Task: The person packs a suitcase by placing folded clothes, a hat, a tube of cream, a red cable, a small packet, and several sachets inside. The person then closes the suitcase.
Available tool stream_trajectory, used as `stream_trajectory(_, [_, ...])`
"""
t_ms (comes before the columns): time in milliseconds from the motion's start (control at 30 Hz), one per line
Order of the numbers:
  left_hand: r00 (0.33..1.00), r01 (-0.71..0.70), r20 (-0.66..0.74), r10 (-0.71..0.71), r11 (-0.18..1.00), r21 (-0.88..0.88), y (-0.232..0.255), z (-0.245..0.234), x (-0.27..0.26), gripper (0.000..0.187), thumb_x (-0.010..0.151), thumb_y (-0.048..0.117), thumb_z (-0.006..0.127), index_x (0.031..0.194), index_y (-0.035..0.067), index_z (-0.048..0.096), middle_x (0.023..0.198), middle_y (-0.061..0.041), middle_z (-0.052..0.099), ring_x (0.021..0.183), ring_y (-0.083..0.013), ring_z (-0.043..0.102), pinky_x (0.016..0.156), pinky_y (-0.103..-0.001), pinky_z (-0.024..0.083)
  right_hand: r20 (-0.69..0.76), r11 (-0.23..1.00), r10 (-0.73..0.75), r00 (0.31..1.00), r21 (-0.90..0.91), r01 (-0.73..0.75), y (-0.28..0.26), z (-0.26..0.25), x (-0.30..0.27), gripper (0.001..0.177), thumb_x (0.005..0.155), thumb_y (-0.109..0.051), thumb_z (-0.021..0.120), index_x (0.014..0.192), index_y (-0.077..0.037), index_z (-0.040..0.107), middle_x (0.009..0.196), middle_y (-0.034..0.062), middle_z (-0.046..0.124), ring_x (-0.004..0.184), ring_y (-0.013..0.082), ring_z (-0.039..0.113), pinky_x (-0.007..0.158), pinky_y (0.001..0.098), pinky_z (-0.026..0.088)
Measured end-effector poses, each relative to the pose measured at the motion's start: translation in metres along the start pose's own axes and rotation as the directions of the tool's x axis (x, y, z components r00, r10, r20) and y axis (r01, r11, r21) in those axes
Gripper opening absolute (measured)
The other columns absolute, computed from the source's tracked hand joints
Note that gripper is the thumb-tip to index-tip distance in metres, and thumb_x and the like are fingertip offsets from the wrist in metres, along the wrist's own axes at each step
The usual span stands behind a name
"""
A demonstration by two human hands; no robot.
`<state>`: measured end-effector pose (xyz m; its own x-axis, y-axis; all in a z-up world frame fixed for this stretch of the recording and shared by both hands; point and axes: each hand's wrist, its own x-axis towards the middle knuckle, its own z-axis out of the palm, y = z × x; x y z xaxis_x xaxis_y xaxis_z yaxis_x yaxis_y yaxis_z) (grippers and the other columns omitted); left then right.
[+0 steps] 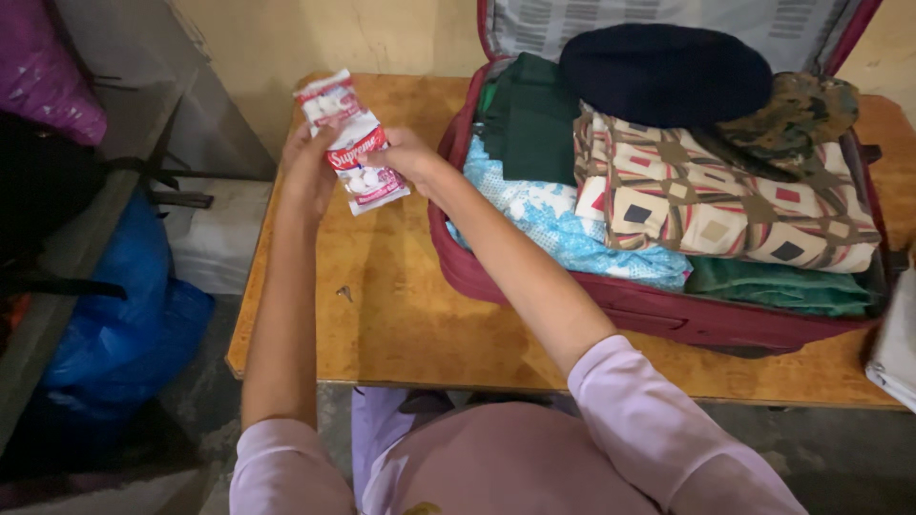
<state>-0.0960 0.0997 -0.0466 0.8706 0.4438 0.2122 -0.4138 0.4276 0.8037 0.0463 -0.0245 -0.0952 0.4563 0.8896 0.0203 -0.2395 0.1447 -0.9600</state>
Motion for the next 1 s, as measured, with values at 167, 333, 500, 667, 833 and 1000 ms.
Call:
stream_trajectory(167, [0.996,0.076,0.048,-0.076,0.997,-0.010,-0.004,0.006,-0.018,0.033,0.099,0.011,0.066,0.131,0.005,0.060,0.121,-0.006,0.072,0.111,-0.0181,0.070,0.099,-0.038,0.057,-0.078,0.994,-0.100,0.992,-0.046,0.097,0.018,-0.014,0.013,0.025,0.086,-0.007,0.079,0.109,0.000,0.073,0.099,0.0109,0.079,0.085,0.0188,0.076,0.077,0.0327,0.062])
stream_trajectory(333, [0.989,0.132,-0.097,-0.111,0.958,0.253,-0.006,0.014,-0.014,0.036,0.099,0.011,0.065,0.134,0.011,0.059,0.114,0.001,0.070,0.098,-0.0103,0.066,0.083,-0.031,0.054,-0.170,0.840,-0.426,0.889,-0.440,0.319,0.002,0.004,-0.003,0.023,0.087,-0.010,0.082,0.106,0.000,0.073,0.092,0.0116,0.079,0.081,0.0183,0.074,0.073,0.0348,0.060])
stream_trajectory(500, [1.000,-0.015,0.025,0.010,0.974,0.226,-0.010,0.020,-0.002,0.037,0.102,0.003,0.067,0.139,0.006,0.059,0.113,-0.004,0.068,0.090,-0.0101,0.058,0.073,-0.028,0.044,-0.218,0.642,-0.587,0.779,-0.712,0.285,-0.042,0.019,-0.058,0.027,0.086,-0.013,0.077,0.109,-0.002,0.070,0.085,0.0147,0.077,0.075,0.0197,0.077,0.069,0.0342,0.059])
stream_trajectory(667, [0.996,-0.027,0.090,0.021,0.998,0.064,-0.012,0.050,0.003,0.036,0.098,-0.002,0.060,0.134,0.002,0.056,0.122,-0.010,0.071,0.108,-0.0187,0.071,0.096,-0.035,0.058,-0.100,0.486,-0.658,0.747,-0.814,0.319,-0.078,0.002,-0.103,0.019,0.095,-0.019,0.076,0.100,-0.001,0.073,0.086,0.0159,0.077,0.078,0.0232,0.077,0.071,0.0349,0.058])
stream_trajectory(833, [0.996,0.038,0.085,-0.040,0.999,0.021,-0.029,0.078,0.004,0.040,0.095,-0.004,0.058,0.134,0.003,0.055,0.120,-0.013,0.070,0.104,-0.0221,0.071,0.093,-0.038,0.059,-0.074,0.479,-0.604,0.794,-0.830,0.287,-0.101,-0.014,-0.143,0.020,0.094,-0.019,0.071,0.101,0.000,0.071,0.086,0.0154,0.076,0.078,0.0254,0.077,0.072,0.0348,0.058])
stream_trajectory(1000, [0.990,0.094,0.103,-0.095,0.996,0.008,-0.034,0.089,0.003,0.037,0.095,-0.001,0.056,0.132,0.000,0.058,0.118,-0.014,0.071,0.102,-0.0230,0.072,0.092,-0.038,0.060,0.112,0.273,-0.504,0.856,-0.920,0.281,-0.106,-0.032,-0.189,0.027,0.094,-0.019,0.069,0.115,-0.001,0.069,0.110,0.0198,0.072,0.104,0.0333,0.070,0.091,0.0410,0.055])
